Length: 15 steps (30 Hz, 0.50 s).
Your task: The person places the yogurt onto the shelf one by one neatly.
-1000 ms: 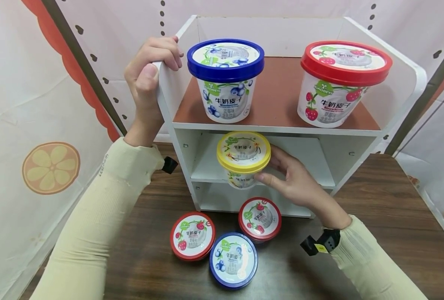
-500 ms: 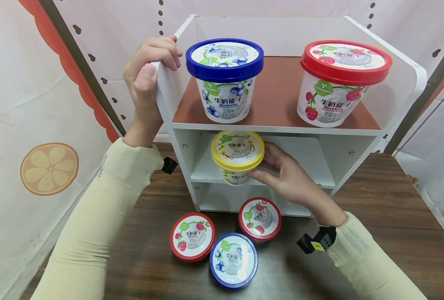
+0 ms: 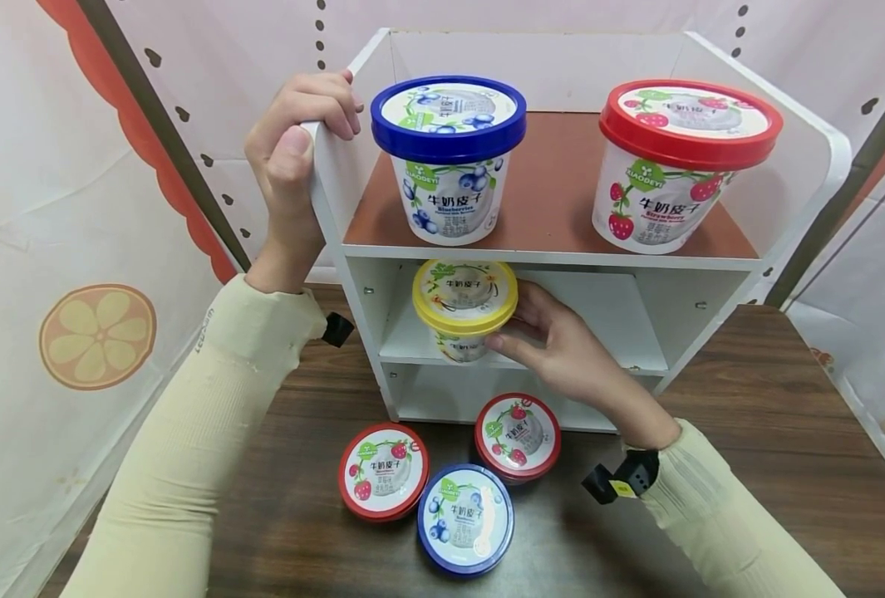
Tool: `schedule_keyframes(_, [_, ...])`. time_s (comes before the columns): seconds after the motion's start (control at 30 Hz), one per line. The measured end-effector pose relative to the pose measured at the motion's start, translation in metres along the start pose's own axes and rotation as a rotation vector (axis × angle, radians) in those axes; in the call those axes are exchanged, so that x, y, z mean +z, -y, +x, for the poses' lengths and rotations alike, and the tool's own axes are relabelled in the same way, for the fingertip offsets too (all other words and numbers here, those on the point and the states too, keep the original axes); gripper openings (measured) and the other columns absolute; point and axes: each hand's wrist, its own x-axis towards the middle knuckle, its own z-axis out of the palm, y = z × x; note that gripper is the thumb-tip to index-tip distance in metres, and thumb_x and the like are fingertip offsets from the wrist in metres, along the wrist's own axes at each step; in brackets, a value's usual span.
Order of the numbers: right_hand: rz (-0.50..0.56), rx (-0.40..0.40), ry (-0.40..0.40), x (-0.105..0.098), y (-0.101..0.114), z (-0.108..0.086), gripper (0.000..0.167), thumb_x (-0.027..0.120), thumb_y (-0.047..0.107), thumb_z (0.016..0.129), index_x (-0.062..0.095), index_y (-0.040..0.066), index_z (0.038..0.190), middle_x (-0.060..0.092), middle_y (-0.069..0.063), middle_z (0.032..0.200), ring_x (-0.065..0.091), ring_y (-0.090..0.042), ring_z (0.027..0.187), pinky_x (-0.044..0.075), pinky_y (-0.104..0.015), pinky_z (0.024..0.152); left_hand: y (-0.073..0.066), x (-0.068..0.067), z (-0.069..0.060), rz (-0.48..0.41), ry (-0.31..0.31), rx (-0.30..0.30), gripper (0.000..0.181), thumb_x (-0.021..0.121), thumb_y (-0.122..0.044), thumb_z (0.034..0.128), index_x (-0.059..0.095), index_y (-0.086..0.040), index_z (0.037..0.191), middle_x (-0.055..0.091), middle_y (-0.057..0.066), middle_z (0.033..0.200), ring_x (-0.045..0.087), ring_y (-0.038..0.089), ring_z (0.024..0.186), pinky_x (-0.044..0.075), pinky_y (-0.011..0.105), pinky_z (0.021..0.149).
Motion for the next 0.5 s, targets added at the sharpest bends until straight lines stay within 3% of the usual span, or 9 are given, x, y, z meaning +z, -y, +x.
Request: schedule_keyframes(0.5, [0.03, 0.012, -0.006, 0.0044, 0.0005, 0.0048, 0.065, 0.064, 0.012, 0.094, 0.03, 0.006, 0.15, 0.049, -0.012, 0.141, 0.05, -0.029, 0.127, 0.045, -0.028, 0.096, 0.003, -0.0015, -0.0006, 0.014, 0.008, -0.005, 0.031, 0.036, -0.017, 0.0775, 0.049, 0.011, 0.074, 0.052, 0.019, 0.075, 0.05, 0.02, 0.082, 0.04, 0.045, 0.097])
